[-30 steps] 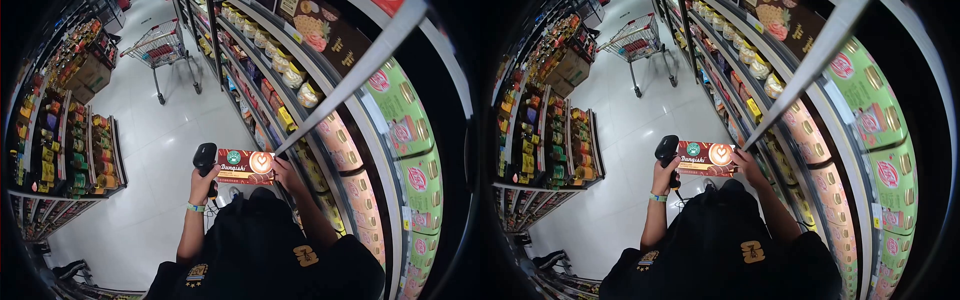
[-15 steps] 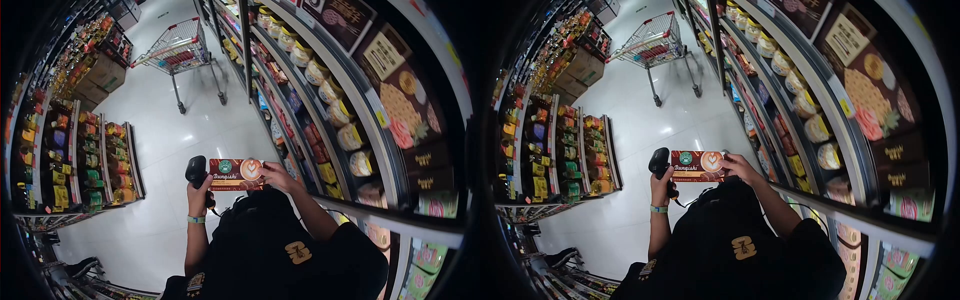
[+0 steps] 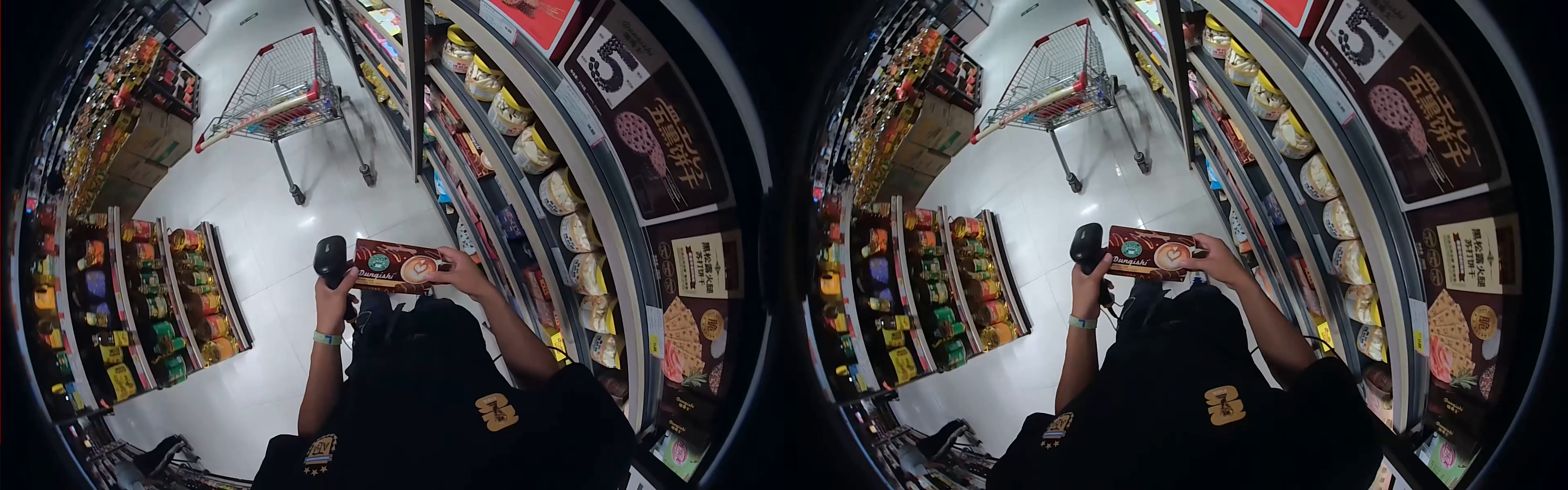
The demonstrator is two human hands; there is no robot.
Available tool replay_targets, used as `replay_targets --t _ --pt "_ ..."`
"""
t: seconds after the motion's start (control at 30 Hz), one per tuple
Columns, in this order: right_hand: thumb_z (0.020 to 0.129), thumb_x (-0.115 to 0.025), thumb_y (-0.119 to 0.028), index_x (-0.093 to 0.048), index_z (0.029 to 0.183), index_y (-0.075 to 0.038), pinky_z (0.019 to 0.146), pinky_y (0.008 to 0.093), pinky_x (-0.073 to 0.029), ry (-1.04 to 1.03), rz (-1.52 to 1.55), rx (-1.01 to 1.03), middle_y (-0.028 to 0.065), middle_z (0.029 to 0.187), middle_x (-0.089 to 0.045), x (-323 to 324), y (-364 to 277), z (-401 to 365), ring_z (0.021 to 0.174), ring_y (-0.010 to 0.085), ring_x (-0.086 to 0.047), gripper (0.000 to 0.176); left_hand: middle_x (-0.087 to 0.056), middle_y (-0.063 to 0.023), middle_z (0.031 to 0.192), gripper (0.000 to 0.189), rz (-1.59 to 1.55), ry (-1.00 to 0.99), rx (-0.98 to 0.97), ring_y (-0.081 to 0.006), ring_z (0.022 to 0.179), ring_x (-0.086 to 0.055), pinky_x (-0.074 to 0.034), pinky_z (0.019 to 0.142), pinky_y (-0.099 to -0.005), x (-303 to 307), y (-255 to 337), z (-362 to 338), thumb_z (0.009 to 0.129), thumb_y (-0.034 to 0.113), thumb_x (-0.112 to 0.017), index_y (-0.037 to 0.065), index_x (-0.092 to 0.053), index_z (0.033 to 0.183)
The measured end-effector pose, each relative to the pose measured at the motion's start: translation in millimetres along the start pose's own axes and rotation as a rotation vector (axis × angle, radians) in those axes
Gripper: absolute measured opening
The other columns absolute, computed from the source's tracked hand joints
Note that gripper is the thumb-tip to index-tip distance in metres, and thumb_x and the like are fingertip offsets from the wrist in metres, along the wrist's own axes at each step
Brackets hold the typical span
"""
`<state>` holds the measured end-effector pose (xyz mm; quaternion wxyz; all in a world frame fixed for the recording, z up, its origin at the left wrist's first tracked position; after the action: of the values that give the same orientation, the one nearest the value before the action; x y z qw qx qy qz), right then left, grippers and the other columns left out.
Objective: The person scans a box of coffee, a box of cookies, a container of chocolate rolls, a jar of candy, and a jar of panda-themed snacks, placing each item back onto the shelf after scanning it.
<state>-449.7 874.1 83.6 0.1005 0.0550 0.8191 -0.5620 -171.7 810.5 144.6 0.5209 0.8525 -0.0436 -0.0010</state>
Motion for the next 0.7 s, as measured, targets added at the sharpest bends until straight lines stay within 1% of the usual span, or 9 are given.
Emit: replay_targets --t 0.07,0.13,0.33,0.4,0.43,0.47,0.57,0.6,0.7 --pt "0.082 -0.083 -0.005 -0.059 0.125 0.002 0.093 0.0306 -0.055 0.091 0.025 -0.046 0.0103 0.117 -0.068 10 13 15 0.107 0.0159 -0.066 0.049 -0.071 -0.0061 0.101 0.041 0.04 -0.092 -0.058 -0.0125 0.078 -0.066 -0.052 0.057 -0.0272 -8 -1 40 0.09 0.023 -0.08 -0.001 -0.069 0.121" --pt "0.08 -0.085 -0.004 -0.058 0.126 0.0 0.099 0.0321 -0.053 0.161 -0.027 -0.032 0.0073 0.121 -0.066 17 15 34 0.116 0.016 -0.063 0.054 -0.071 -0.0053 0.095 0.036 0.066 -0.202 -0.026 -0.0106 0.076 -0.064 -0.05 0.061 -0.0261 -22 24 70 0.088 0.022 -0.082 0.0 -0.069 0.114" --pt "0.075 -0.088 -0.008 -0.059 0.123 -0.002 0.094 0.0332 -0.052 0.356 -0.247 0.041 0.008 0.111 -0.069 5 -32 98 0.104 0.0177 -0.066 0.056 -0.073 -0.0071 0.095 0.04 0.281 -0.456 -0.15 -0.0145 0.082 -0.067 -0.054 0.076 -0.0313 -38 80 179 0.087 0.02 -0.083 -0.003 -0.067 0.115" --pt "0.074 -0.089 -0.011 -0.062 0.123 -0.001 0.092 0.0324 -0.052 0.392 -0.284 0.026 0.0114 0.108 -0.071 6 -22 132 0.102 0.0181 -0.068 0.056 -0.074 -0.0107 0.103 0.04 0.222 -0.553 -0.193 -0.0171 0.091 -0.069 -0.054 0.083 -0.0317 -45 108 205 0.088 0.018 -0.082 -0.004 -0.066 0.118" --pt "0.073 -0.09 -0.014 -0.064 0.121 -0.001 0.089 0.0317 -0.052 0.429 -0.488 -0.022 0.0139 0.106 -0.073 -1 -46 140 0.099 0.0188 -0.069 0.056 -0.074 -0.0101 0.102 0.041 0.222 -0.576 -0.257 -0.0169 0.089 -0.07 -0.055 0.081 -0.0319 -47 115 225 0.088 0.019 -0.081 -0.004 -0.065 0.118" --pt "0.077 -0.088 -0.01 -0.063 0.113 -0.002 0.09 0.0298 -0.05 0.458 -0.469 -0.056 0.0067 0.102 -0.068 -10 -64 147 0.098 0.0144 -0.064 0.045 -0.074 -0.0096 0.101 0.041 0.225 -0.597 -0.307 -0.0167 0.087 -0.07 -0.056 0.079 -0.0321 -47 117 242 0.089 0.019 -0.081 -0.004 -0.064 0.118" --pt "0.077 -0.087 -0.008 -0.063 0.116 0.0 0.084 0.0304 -0.052 0.573 -0.343 -0.041 0.0087 0.1 -0.069 0 -56 168 0.093 0.0168 -0.066 0.047 -0.072 -0.0076 0.094 0.041 0.319 -0.636 -0.211 -0.0148 0.077 -0.067 -0.055 0.059 -0.0307 -46 128 278 0.089 0.021 -0.081 -0.003 -0.063 0.116" --pt "0.075 -0.089 -0.015 -0.064 0.116 0.0 0.086 0.0358 -0.053 0.711 -0.44 -0.006 0.0162 0.101 -0.073 5 -62 164 0.096 0.0251 -0.071 0.05 -0.071 -0.007 0.095 0.041 0.298 -0.644 -0.294 -0.015 0.078 -0.068 -0.056 0.059 -0.0302 -46 130 287 0.089 0.023 -0.08 -0.002 -0.063 0.117" --pt "0.074 -0.091 -0.019 -0.065 0.116 -0.001 0.088 0.0388 -0.054 1.073 -0.539 -0.03 0.0201 0.104 -0.073 35 -54 155 0.1 0.0311 -0.072 0.053 -0.073 -0.0071 0.1 0.042 0.324 -0.707 -0.165 -0.015 0.081 -0.069 -0.057 0.06 -0.0303 -47 139 302 0.089 0.023 -0.08 -0.003 -0.063 0.119"
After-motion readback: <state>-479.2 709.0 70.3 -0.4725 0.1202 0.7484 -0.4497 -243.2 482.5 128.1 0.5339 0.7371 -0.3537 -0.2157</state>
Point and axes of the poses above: each hand's wrist, its own z-axis towards the middle knuckle, its own x-axis out of the back of the hand, y = z × x, the point moved 4 cm from there along z, towards the middle knuckle
